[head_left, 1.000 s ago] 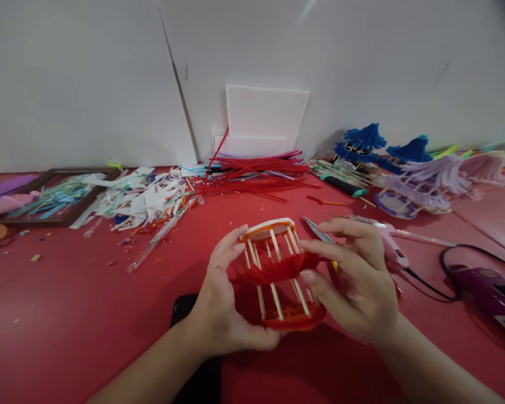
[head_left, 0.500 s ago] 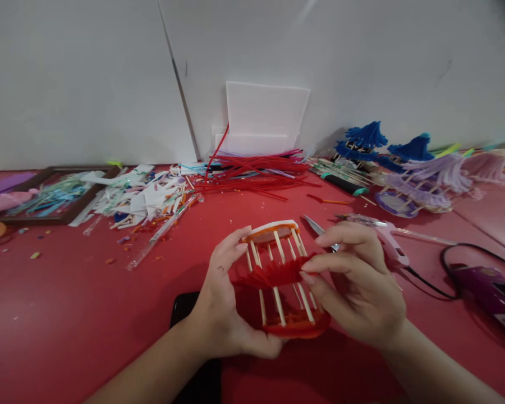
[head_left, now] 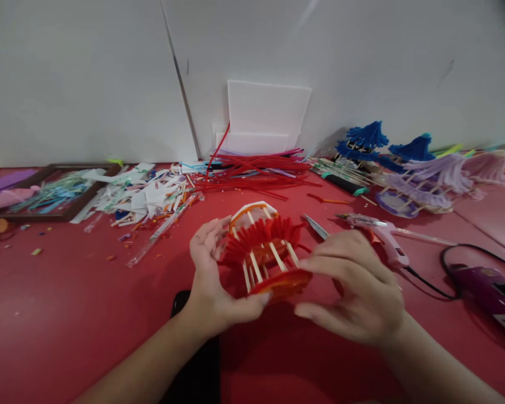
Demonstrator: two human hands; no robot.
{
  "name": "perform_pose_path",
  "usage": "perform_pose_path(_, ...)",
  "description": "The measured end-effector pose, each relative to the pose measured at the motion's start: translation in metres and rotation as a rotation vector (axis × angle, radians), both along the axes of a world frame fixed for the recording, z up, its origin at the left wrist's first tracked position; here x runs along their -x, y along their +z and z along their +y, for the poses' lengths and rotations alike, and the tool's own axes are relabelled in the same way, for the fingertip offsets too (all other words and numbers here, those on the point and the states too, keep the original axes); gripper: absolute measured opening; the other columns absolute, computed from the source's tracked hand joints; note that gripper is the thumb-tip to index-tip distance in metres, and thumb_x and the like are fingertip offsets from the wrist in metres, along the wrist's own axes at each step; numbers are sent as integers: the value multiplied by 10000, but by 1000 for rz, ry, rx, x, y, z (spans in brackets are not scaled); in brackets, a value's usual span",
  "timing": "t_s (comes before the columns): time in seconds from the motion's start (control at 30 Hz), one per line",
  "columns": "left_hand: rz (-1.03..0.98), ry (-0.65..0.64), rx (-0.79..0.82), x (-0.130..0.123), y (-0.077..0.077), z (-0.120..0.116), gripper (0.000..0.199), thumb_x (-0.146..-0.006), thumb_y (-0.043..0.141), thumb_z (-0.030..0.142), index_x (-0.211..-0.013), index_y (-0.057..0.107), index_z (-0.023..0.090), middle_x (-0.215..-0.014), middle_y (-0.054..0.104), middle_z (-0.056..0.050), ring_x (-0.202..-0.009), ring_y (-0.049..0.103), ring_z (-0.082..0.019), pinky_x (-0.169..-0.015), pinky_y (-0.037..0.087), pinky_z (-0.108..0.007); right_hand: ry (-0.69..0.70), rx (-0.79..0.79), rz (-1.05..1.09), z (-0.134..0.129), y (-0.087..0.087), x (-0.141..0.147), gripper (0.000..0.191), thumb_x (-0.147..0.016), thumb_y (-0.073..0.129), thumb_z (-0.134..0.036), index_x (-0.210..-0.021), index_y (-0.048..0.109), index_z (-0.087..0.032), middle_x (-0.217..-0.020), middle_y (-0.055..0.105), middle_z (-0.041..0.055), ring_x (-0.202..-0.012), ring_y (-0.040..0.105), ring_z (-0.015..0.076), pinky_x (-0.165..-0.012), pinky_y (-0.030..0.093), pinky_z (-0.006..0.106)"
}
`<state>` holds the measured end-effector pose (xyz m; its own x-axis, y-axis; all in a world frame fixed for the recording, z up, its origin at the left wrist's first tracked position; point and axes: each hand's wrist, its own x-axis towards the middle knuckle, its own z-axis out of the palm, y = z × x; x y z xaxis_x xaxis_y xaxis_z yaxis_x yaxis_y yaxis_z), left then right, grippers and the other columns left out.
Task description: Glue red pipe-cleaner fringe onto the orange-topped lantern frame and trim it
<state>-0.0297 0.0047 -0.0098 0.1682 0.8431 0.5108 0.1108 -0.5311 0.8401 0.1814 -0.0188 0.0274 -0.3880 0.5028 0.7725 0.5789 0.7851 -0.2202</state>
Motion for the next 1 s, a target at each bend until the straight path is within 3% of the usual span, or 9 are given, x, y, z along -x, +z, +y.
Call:
perform_pose_path(0.17, -95, -14, 180, 4, -1, 2, 1023, -537, 827, 389, -1313, 171, 272, -1409, 333, -202, -1288, 405, -391, -1041, 300, -665, -16, 153, -7, 3, -2, 3, 205, -799, 621, -129, -988, 571, -189, -808, 645, 21, -740, 587, 137, -675, 497, 288)
perform_pose_path(0.33, -225, -86, 194, 4, -8, 5, 1164, -435, 814, 587, -1340, 122, 350, -1467, 259, -176, -1341, 346, -384, -1077, 283, -633, -142, 317, 248, 3, -2, 4, 60, -811, 609, -183, -836, 567, -218, -720, 610, -18, -661, 581, 121, -594, 475, 256)
perform_pose_path(0.47, -163, -201, 276, 5, -9, 5, 1266, -426, 840, 541, -1385, 28, 390, -1459, 275, -161, -1386, 272, -385, -1094, 225, -648, -197, 345, 402, 4, -7, 8, 98, -781, 654, -225, -775, 556, -216, -687, 590, -29, -627, 549, 115, -577, 471, 248)
perform_pose_path(0.6, -104, -145, 336, 4, -8, 3, 1282, -450, 848, 513, -1421, 23, 376, -1501, 205, -172, -1412, 157, -425, -1083, 156, -692, -148, 421, 431, 2, -14, 13, 151, -764, 686, -274, -749, 547, -215, -651, 581, -42, -588, 544, 103, -560, 471, 238)
perform_pose_path(0.67, -142, -140, 318, 2, -7, 3, 1237, -487, 840, 499, -1426, 44, 372, -1498, 214, -171, -1407, 186, -415, -1073, 240, -670, -118, 446, 432, 1, -16, 14, 142, -772, 680, -280, -762, 553, -216, -662, 597, -38, -596, 559, 105, -569, 482, 241)
perform_pose_path(0.8, -276, -246, 288, -2, -2, 3, 1179, -544, 846, 399, -1405, 40, 408, -1409, 403, -149, -1313, 418, -363, -979, 457, -583, -108, 429, 426, 0, -17, 14, 135, -770, 683, -279, -763, 564, -215, -666, 613, -33, -608, 578, 110, -573, 495, 238)
perform_pose_path(1.0, -268, -255, 335, 1, 4, 1, 931, -573, 841, 303, -1285, 243, 343, -1179, 593, -117, -1221, 523, -371, -904, 511, -601, -51, 409, 407, 0, -14, 15, 124, -763, 696, -251, -797, 581, -218, -674, 631, -35, -596, 594, 102, -543, 503, 208)
